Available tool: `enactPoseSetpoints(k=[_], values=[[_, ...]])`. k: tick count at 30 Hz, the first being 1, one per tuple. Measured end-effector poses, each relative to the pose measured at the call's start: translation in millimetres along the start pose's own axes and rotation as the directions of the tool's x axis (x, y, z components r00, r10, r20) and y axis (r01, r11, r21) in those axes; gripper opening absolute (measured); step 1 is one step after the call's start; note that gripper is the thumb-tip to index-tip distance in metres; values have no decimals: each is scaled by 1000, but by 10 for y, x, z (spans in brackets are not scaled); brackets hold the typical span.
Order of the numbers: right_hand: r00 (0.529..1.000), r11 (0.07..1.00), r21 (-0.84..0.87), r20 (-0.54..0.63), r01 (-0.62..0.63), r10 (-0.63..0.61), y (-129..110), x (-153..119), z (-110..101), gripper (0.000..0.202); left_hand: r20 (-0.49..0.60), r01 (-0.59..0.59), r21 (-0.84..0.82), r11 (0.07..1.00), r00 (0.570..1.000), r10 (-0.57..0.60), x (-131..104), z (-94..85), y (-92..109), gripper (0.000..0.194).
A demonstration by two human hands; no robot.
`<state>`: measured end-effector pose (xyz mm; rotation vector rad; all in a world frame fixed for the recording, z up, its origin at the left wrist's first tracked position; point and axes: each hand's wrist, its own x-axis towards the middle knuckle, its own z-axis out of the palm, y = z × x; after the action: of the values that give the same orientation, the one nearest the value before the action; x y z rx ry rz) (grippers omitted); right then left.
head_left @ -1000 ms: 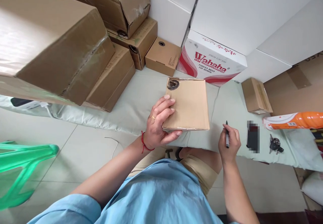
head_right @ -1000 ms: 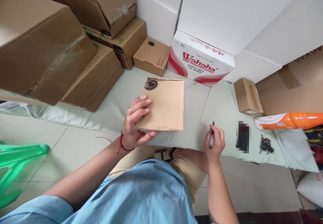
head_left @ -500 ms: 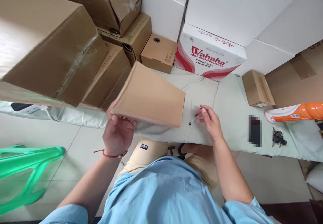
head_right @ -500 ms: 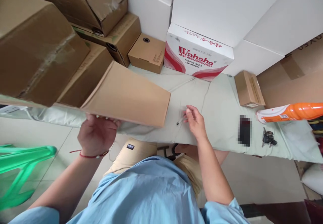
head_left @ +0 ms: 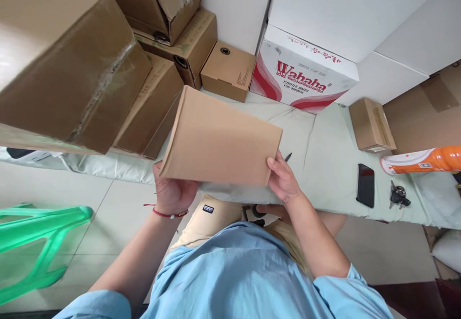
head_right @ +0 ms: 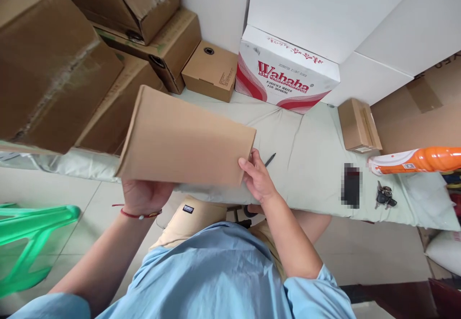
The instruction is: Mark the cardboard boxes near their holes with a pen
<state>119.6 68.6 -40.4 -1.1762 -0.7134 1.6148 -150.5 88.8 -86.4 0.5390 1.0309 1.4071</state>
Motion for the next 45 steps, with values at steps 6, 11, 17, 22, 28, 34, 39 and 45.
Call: enactPoseSetpoints(k=[6, 11, 17, 22, 28, 34, 39, 45], values=[[997, 999, -26, -68, 34, -36, 166, -535, -355, 89, 113, 82, 65, 994, 990, -89, -152, 233, -35, 42], [946, 989, -136, -307, 65, -105, 295, -988, -891, 72, 284, 63, 269, 961, 948, -142, -174, 484, -168, 63], [756, 956, -188, -584, 227, -294, -265, -893, -1715, 72, 318, -173, 611, 773, 947, -39, 34, 352, -401, 49], [672, 990, -79, -728, 117, -137, -875, -286, -2312, 81, 459, -416, 682, 602, 884, 92, 51, 263, -465, 30], [486, 989, -16, -870, 148, -87, -1425, 253, -2503, 85, 538, -534, 663, 524, 827, 163, -49, 323, -477, 20], [524, 838, -467, -656, 283, -543, -589, 65, -1902, 67, 433, -390, 654, 648, 896, 102, -35, 342, -391, 24], [501, 734, -678, -621, 43, -603, 251, -360, -1784, 53, 222, -172, 581, 796, 974, 48, 400, 452, -144, 24], [479, 659, -751, -595, -45, -646, 376, -427, -1885, 42, 237, -378, 782, 496, 916, 324, 1434, 824, -32, 8]])
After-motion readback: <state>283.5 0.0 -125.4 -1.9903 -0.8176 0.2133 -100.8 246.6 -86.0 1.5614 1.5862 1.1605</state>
